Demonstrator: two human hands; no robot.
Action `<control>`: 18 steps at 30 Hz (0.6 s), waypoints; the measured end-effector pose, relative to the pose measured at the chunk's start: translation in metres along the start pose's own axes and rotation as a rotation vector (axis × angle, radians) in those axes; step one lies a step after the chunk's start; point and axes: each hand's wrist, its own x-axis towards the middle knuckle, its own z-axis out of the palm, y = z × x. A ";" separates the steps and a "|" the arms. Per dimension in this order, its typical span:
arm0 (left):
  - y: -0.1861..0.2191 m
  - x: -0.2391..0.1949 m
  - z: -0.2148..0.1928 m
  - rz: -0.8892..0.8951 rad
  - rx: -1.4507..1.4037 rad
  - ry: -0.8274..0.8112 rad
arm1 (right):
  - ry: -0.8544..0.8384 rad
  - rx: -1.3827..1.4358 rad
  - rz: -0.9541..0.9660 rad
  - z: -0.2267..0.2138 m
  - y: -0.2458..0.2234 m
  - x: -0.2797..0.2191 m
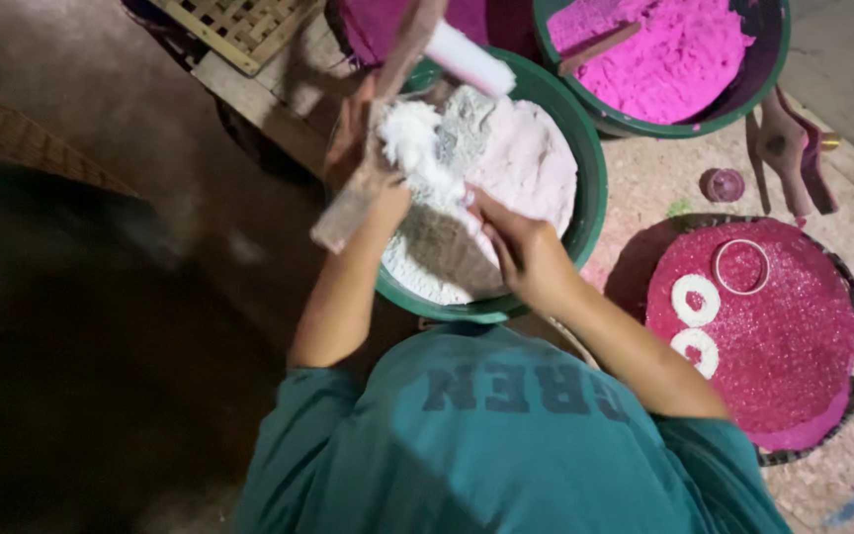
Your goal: The person scoops pink and white dough into a handheld press, compresses it, and releases ring-shaped pieces onto a tray. The process is repeated continuously to form multiple identical dough rings.
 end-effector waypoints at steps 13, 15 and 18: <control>0.002 0.016 -0.008 0.189 0.062 -0.003 | -0.024 -0.025 0.115 -0.008 0.013 -0.003; -0.011 0.016 -0.013 0.393 0.123 0.083 | -0.091 -0.100 0.116 -0.026 -0.001 -0.003; -0.014 0.017 -0.017 0.328 0.142 -0.073 | -0.275 -0.330 0.242 -0.078 -0.032 0.031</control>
